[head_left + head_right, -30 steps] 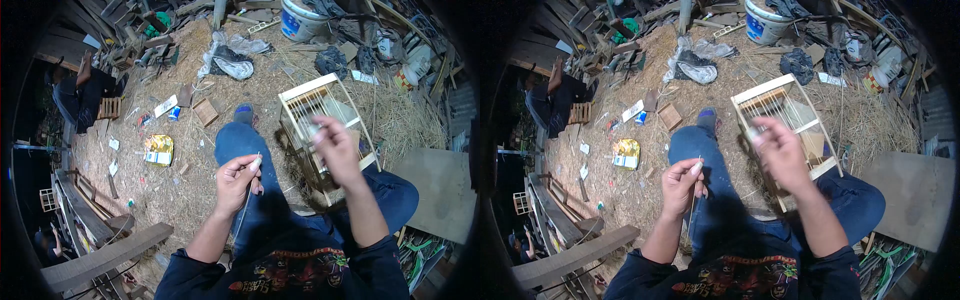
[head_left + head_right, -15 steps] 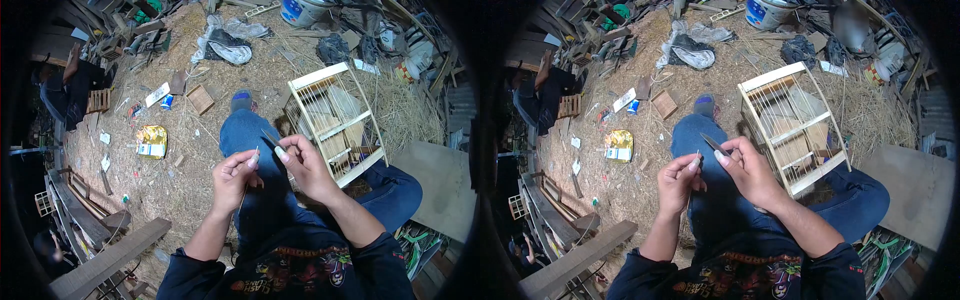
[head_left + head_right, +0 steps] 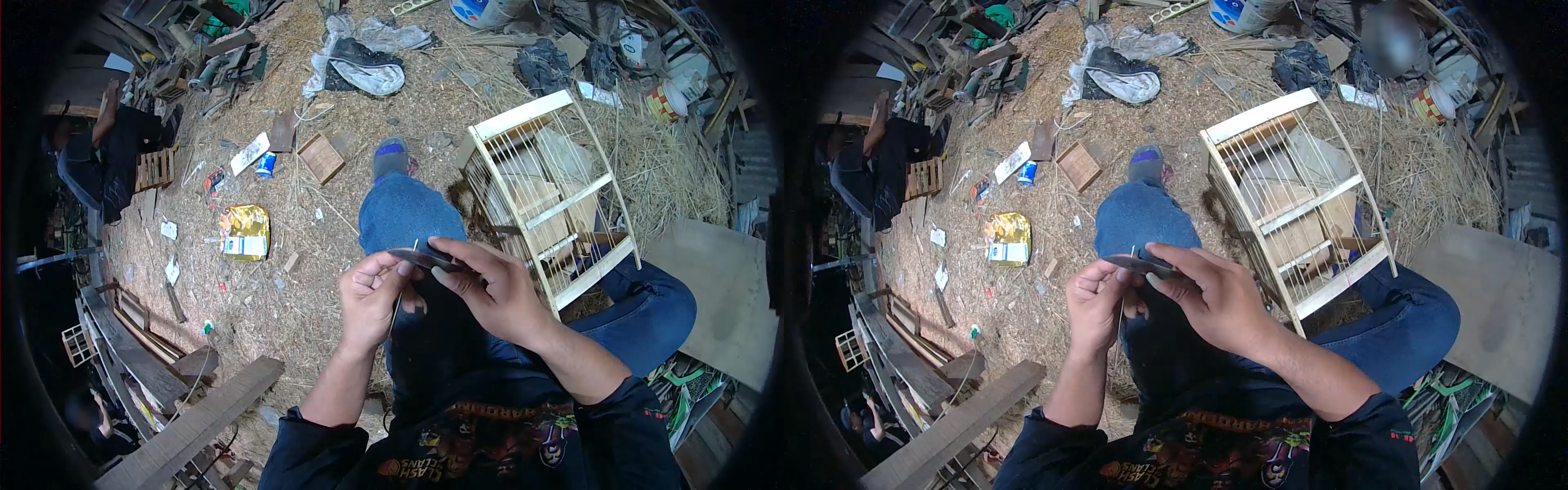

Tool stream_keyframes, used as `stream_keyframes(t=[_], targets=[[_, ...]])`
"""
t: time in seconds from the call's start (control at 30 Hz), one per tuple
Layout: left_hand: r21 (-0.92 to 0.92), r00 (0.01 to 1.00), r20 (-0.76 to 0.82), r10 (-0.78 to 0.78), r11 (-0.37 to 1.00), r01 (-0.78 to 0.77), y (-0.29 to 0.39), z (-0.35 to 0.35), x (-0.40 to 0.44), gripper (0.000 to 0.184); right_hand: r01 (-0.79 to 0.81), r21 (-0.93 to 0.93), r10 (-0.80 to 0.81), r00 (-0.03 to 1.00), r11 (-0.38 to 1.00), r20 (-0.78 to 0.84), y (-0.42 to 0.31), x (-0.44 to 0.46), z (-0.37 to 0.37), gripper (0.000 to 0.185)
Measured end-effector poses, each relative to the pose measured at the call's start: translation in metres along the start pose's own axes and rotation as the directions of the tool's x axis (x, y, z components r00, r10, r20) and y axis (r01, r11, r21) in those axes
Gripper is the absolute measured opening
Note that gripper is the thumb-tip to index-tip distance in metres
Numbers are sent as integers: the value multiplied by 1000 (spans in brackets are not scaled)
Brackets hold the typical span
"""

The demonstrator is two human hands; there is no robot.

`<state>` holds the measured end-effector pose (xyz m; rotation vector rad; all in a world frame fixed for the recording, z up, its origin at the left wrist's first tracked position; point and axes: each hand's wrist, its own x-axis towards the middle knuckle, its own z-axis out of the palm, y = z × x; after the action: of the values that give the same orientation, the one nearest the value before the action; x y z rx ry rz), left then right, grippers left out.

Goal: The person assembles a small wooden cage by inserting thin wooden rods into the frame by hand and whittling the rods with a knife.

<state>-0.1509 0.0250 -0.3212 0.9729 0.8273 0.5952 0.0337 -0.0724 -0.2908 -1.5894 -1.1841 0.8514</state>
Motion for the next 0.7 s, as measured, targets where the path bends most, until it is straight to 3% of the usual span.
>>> stream_keyframes(t=[0.1, 0.17, 0.27, 0.7], targets=[[-38, 1000, 1, 9, 999, -9, 0, 2, 0, 19, 30, -19, -31, 998, 999, -53, 6, 2, 3, 31], [-50, 1000, -5, 9, 999, -9, -1, 2, 0, 19, 82, -60, -83, 996, 995, -29, 17, 2, 4, 26], [-47, 1000, -13, 23, 999, -24, -4, 3, 0, 21, 42, -132, -36, 998, 990, 41, 14, 5, 0, 25], [-25, 1000, -28, 10, 1000, -11, -3, 6, 3, 24, 84, -121, -85, 996, 989, -9, 24, 14, 3, 18]])
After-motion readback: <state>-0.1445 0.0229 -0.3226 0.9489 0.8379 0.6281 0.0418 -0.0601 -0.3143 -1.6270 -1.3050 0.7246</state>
